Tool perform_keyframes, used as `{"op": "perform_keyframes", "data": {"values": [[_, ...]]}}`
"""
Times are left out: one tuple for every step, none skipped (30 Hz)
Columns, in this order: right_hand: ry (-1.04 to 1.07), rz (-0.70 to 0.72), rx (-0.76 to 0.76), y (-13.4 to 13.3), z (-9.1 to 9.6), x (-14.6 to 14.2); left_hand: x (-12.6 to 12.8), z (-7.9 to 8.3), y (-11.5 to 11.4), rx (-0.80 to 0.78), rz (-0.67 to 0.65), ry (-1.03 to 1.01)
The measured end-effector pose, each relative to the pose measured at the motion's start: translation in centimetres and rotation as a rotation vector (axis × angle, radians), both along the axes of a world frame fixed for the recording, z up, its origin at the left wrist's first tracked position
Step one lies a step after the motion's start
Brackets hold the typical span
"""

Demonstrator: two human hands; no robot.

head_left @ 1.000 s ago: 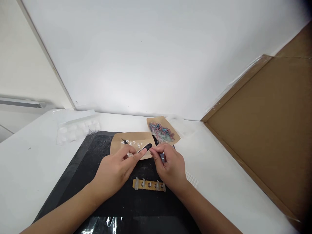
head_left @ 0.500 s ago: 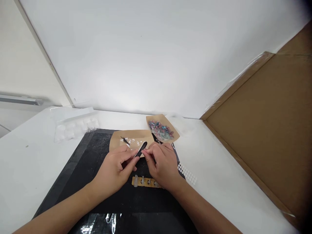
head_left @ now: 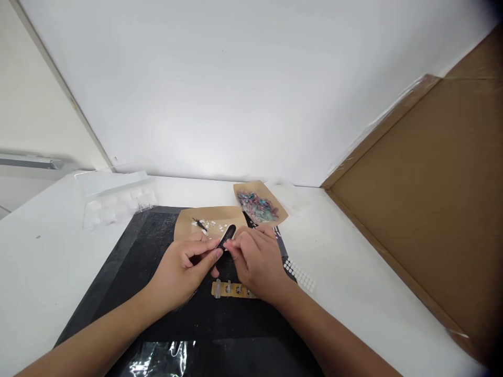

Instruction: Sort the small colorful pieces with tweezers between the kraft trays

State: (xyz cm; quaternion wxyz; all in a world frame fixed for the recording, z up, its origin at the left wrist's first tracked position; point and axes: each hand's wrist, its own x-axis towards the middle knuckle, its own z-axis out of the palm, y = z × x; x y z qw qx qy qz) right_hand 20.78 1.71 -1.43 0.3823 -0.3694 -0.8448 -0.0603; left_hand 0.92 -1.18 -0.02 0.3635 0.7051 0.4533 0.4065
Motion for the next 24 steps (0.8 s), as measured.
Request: {"op": "perform_keyframes", "data": {"values": [[-0.019,0.002,0.008,-0.03,0.06,0.02,0.0,-0.02,0.01,-0.007,-0.008,-0.01],[-0.02,-0.018,0.021,-0.04,0.13,0.04,-0.02,-0.04,0.02,-0.012,-0.014,-0.017],[-0.006,-0.053,0.032,-0.03,0.21,0.05,-0.05,-0.06,0.03,-0.017,-0.017,-0.02],[0.004,-0.076,0.04,-0.03,0.3,0.06,-0.08,-0.07,0.03,-0.02,-0.016,-0.018],[0.004,-0.078,0.044,-0.02,0.36,0.07,-0.11,-0.09,0.04,-0.02,-0.012,-0.012],[-0.013,-0.059,0.043,-0.03,0.41,0.07,-0.12,-0.1,0.04,-0.019,-0.007,-0.005],[-0.038,-0.029,0.041,-0.05,0.43,0.06,-0.13,-0.11,0.05,-0.016,-0.007,0.002],[-0.058,-0.009,0.041,-0.08,0.43,0.05,-0.11,-0.12,0.06,-0.009,-0.007,0.003],[-0.062,-0.011,0.043,-0.11,0.41,0.05,-0.09,-0.12,0.07,-0.004,-0.008,-0.002],[-0.051,-0.036,0.046,-0.13,0.39,0.05,-0.05,-0.11,0.07,-0.005,-0.007,-0.007],[-0.036,-0.064,0.047,-0.15,0.36,0.05,-0.01,-0.1,0.08,-0.006,-0.004,-0.012],[-0.03,-0.076,0.046,-0.15,0.34,0.06,0.02,-0.08,0.08,-0.008,0.001,-0.014],[-0.036,-0.066,0.042,-0.15,0.34,0.07,0.05,-0.07,0.08,-0.01,0.007,-0.013],[-0.052,-0.042,0.037,-0.14,0.35,0.07,0.07,-0.05,0.08,-0.014,0.009,-0.009],[-0.066,-0.02,0.035,-0.13,0.38,0.08,0.08,-0.05,0.08,-0.019,0.008,-0.007],[-0.067,-0.017,0.04,-0.12,0.42,0.08,0.08,-0.04,0.08,-0.022,0.006,-0.009],[-0.056,-0.035,0.051,-0.14,0.48,0.07,0.07,-0.05,0.08,-0.025,0.004,-0.01],[-0.045,-0.062,0.06,-0.17,0.55,0.06,0.05,-0.06,0.08,-0.023,0.005,-0.008],[-0.04,-0.083,0.069,-0.24,0.63,0.04,0.03,-0.08,0.08,-0.014,0.008,-0.002],[-0.048,-0.089,0.073,-0.32,0.69,0.01,0.01,-0.1,0.07,0.0,0.013,0.005],[-0.065,-0.081,0.07,-0.43,0.75,-0.02,0.0,-0.12,0.05,0.013,0.012,0.016],[-0.082,-0.068,0.064,-0.53,0.8,-0.05,-0.01,-0.14,0.01,0.022,0.006,0.026],[-0.084,-0.064,0.058,-0.62,0.83,-0.08,-0.02,-0.15,-0.03,0.027,-0.001,0.029],[-0.069,-0.073,0.056,-0.68,0.85,-0.1,-0.02,-0.15,-0.09,0.028,-0.005,0.025]]}}
